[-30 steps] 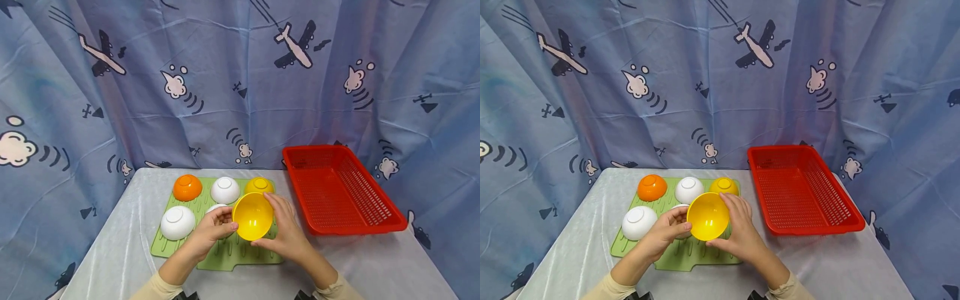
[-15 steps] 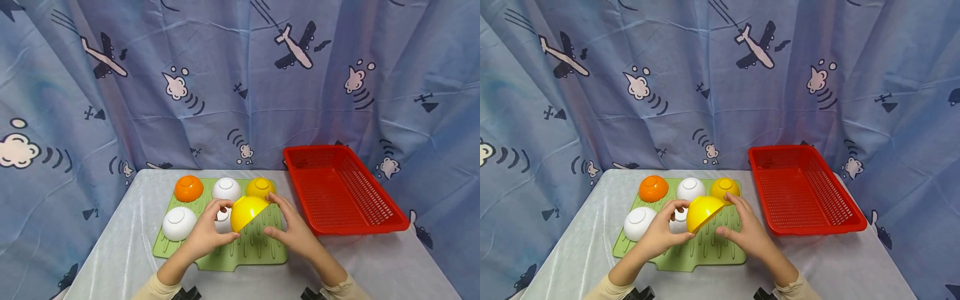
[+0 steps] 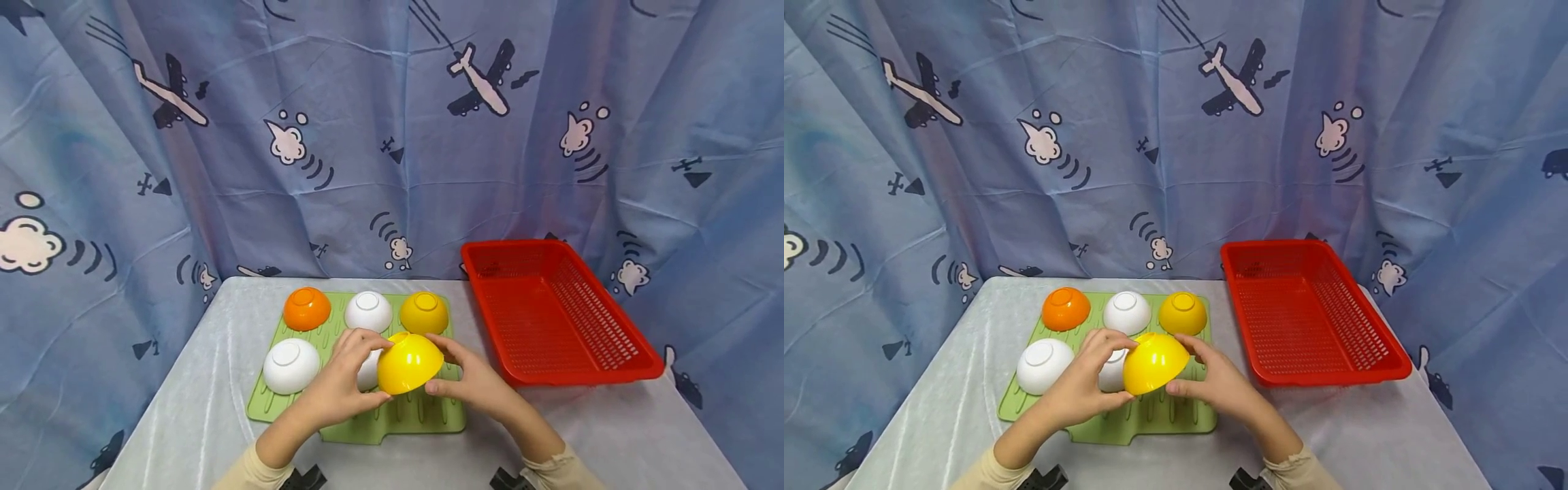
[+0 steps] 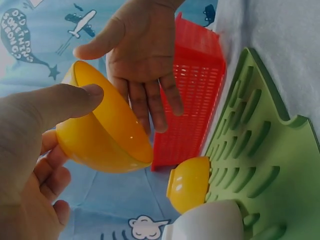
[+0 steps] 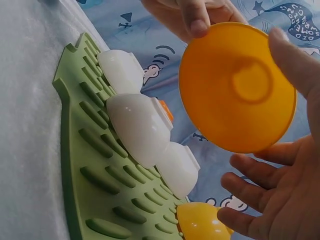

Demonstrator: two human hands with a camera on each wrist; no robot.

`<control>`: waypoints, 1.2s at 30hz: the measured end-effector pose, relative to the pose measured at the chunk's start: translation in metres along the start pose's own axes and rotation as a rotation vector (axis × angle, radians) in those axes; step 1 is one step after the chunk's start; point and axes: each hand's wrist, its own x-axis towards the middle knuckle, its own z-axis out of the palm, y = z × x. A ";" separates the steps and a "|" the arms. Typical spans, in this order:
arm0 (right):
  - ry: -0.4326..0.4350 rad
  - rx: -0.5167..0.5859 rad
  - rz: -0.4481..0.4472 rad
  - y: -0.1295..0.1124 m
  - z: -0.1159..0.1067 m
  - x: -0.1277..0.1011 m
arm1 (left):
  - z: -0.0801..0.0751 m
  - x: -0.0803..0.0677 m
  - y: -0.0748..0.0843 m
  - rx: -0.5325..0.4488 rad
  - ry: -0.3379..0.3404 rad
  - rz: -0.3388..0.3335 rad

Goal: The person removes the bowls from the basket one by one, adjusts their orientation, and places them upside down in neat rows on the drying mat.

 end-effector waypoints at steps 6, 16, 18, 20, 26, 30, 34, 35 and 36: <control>-0.003 0.030 0.009 0.003 0.000 0.001 | 0.001 0.000 -0.002 0.054 0.005 0.079; -0.051 0.092 -0.013 0.002 -0.002 0.000 | 0.002 0.000 -0.004 -0.002 -0.009 0.001; -0.052 0.104 -0.016 0.002 -0.003 0.000 | 0.003 0.000 -0.005 -0.037 -0.006 -0.067; -0.049 0.115 -0.030 0.002 -0.003 -0.001 | 0.003 0.000 -0.005 -0.088 -0.006 -0.138; -0.038 0.166 -0.123 0.003 -0.001 0.000 | 0.002 0.002 -0.008 -0.289 -0.035 -0.289; -0.021 0.197 -0.148 0.005 0.002 0.000 | 0.000 0.003 -0.010 -0.365 -0.060 -0.338; -0.003 0.212 -0.162 0.008 0.005 0.001 | -0.002 0.004 -0.012 -0.379 -0.076 -0.350; 0.001 0.209 -0.161 0.008 0.006 0.002 | -0.002 0.003 -0.012 -0.374 -0.077 -0.348; 0.004 0.196 -0.161 0.009 0.007 0.002 | -0.002 0.003 -0.012 -0.369 -0.078 -0.345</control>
